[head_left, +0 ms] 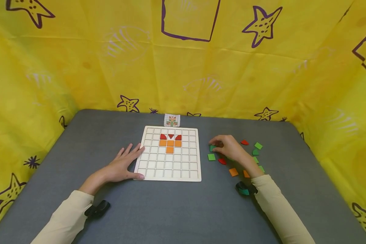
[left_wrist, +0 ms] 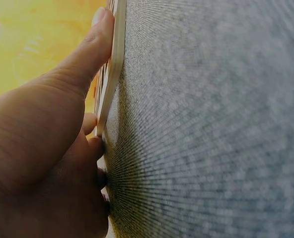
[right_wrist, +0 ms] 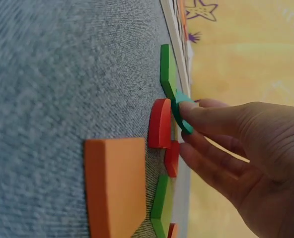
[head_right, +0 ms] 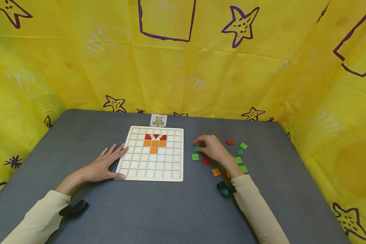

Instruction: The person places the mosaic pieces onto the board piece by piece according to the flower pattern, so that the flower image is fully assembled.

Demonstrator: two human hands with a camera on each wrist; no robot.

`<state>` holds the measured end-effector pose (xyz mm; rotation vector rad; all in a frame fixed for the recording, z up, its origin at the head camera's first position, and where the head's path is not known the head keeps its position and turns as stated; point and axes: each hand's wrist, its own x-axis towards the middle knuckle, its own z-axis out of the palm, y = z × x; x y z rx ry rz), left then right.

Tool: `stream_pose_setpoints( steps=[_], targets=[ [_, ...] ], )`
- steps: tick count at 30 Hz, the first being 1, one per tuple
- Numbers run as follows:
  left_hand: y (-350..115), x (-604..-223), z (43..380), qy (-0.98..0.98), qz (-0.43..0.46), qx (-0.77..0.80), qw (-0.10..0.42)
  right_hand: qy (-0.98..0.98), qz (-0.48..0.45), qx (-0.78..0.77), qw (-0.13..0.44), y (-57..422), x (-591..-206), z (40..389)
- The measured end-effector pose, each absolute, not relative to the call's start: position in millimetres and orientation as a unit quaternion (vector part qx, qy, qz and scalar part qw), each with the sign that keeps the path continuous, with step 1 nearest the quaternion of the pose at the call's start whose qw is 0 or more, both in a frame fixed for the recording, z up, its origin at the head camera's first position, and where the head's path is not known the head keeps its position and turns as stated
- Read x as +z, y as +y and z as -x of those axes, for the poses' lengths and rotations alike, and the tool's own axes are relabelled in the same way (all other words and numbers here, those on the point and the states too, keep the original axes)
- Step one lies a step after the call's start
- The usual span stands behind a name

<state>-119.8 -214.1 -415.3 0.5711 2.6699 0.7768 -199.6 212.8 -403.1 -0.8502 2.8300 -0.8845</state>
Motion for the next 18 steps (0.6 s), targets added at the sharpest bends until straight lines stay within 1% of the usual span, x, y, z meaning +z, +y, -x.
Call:
stream_pose_setpoints(
  steps=[10, 18],
  targets=[
    [-213.4, -414.6, 118.8, 0.932, -0.196, 0.266, 0.147, 0.910, 0.287, -0.299, 0.023, 205.9, -393.9, 201.7],
    [-213.0, -414.7, 118.9, 0.931, -0.194, 0.269, 0.151, 0.895, 0.314, -0.317, 0.024, 189.6, -385.1, 201.6]
  ],
)
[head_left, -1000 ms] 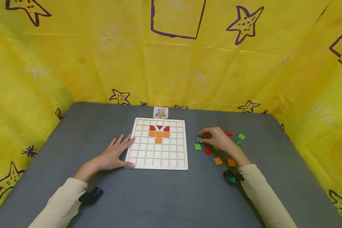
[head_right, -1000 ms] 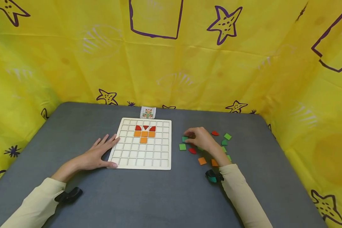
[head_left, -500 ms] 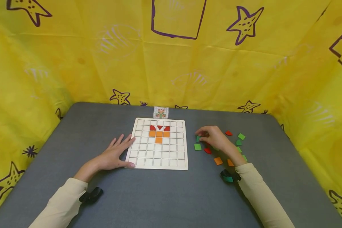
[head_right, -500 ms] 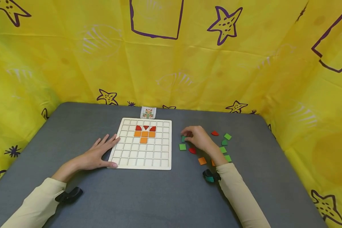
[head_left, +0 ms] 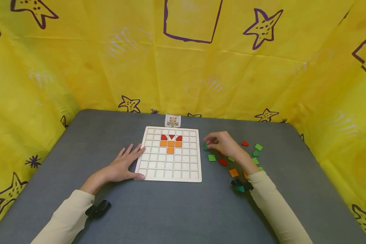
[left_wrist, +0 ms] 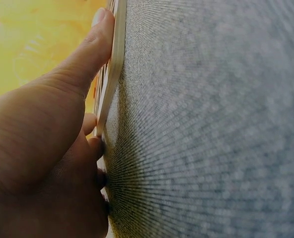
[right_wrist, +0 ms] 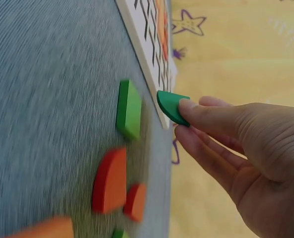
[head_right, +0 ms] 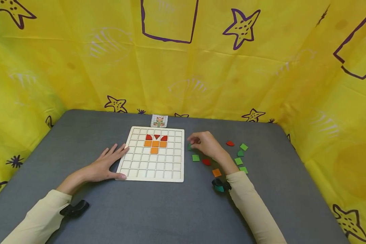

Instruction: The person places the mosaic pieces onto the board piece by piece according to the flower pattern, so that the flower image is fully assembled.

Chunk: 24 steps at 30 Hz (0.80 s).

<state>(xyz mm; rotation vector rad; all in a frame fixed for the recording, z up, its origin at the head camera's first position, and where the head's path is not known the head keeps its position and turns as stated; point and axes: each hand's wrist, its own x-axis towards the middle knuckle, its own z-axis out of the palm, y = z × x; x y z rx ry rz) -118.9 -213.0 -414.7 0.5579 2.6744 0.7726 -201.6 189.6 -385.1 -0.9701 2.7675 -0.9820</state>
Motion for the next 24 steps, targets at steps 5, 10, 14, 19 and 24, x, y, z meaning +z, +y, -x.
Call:
stream_pose_setpoints(
  steps=[5, 10, 14, 19, 24],
  targets=[
    [-212.1, -416.2, 119.7, 0.932, -0.195, 0.266, 0.152, 0.896, 0.316, -0.311, 0.030, 173.1, -388.9, 205.0],
    [-212.1, -416.9, 120.3, 0.934, -0.189, 0.261, 0.155, 0.894, 0.318, -0.312, 0.048, 156.9, -389.5, 206.0],
    [-212.6, -416.8, 120.6, 0.934, -0.188, 0.262, 0.155, 0.888, 0.329, -0.317, 0.053, 144.8, -388.3, 205.6],
    [-213.1, -417.8, 121.1, 0.933, -0.190, 0.264, 0.153, 0.884, 0.343, -0.314, 0.055, 131.0, -389.6, 204.2],
    [-214.6, -418.8, 120.5, 0.933, -0.192, 0.263, 0.152, 0.877, 0.351, -0.321, 0.061, 118.4, -389.8, 202.4]
  ],
)
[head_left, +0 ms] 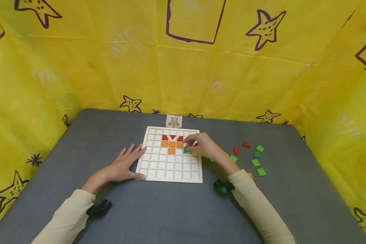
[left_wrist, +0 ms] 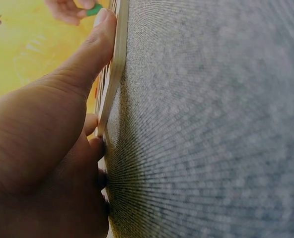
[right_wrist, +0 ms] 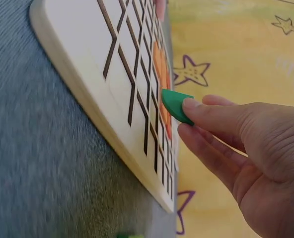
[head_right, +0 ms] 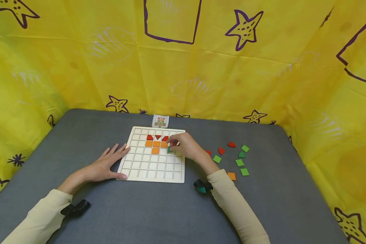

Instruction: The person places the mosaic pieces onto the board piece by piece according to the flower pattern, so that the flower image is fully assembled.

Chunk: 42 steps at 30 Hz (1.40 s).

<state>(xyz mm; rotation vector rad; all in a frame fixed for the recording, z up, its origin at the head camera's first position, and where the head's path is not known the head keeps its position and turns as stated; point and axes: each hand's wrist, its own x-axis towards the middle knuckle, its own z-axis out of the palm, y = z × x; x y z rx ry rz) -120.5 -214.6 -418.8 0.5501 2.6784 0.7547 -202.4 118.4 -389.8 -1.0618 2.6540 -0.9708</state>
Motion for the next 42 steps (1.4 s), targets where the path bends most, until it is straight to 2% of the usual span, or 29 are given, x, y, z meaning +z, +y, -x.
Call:
stream_pose_setpoints(
  steps=[12, 30, 42],
  targets=[
    [-214.7, -419.2, 120.2, 0.933, -0.193, 0.264, 0.152, 0.875, 0.356, -0.319, 0.080, 95.7, -400.9, 208.4],
    [-213.8, -416.6, 119.6, 0.934, -0.192, 0.264, 0.147, 0.884, 0.332, -0.326, 0.040, 84.4, -407.8, 205.5],
    [-213.9, -419.2, 119.9, 0.934, -0.195, 0.263, 0.144, 0.882, 0.340, -0.324, 0.033, 85.6, -406.3, 203.8]
  ],
)
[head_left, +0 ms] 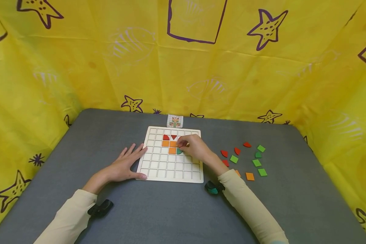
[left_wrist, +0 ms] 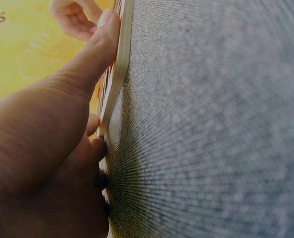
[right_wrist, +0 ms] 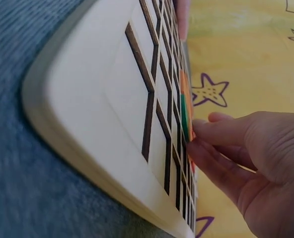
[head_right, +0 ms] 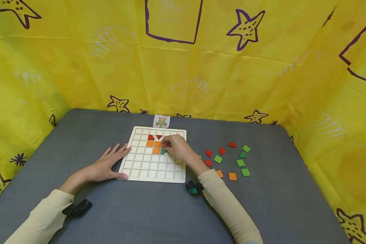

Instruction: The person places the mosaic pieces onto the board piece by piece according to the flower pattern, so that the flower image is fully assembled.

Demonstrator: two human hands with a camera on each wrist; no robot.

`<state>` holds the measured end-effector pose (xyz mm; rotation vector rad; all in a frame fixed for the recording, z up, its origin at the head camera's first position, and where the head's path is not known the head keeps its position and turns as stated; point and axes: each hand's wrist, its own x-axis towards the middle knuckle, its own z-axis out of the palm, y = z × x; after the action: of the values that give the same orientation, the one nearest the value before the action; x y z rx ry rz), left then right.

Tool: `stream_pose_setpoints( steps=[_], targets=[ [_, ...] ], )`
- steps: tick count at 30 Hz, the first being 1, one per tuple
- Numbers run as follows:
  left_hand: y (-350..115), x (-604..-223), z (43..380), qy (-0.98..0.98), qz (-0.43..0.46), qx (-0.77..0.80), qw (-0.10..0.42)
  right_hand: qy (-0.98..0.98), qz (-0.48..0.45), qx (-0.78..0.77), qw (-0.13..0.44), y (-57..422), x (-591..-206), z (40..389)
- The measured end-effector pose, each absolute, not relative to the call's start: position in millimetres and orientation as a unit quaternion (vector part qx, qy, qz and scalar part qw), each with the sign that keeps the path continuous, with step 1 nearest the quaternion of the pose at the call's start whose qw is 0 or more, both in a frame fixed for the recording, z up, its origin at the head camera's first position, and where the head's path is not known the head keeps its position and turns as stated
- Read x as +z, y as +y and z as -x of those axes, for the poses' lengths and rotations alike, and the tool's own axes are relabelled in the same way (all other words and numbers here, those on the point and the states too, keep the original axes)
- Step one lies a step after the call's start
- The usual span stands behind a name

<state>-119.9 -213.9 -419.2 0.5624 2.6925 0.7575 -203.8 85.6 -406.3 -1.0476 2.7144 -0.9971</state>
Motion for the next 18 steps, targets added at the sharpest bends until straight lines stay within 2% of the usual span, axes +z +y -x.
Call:
stream_pose_setpoints(
  steps=[18],
  targets=[
    [-215.0, -418.5, 118.1, 0.929, -0.205, 0.276, 0.134, 0.899, 0.296, -0.323, 0.009, 148.5, -392.8, 202.1]
  ],
)
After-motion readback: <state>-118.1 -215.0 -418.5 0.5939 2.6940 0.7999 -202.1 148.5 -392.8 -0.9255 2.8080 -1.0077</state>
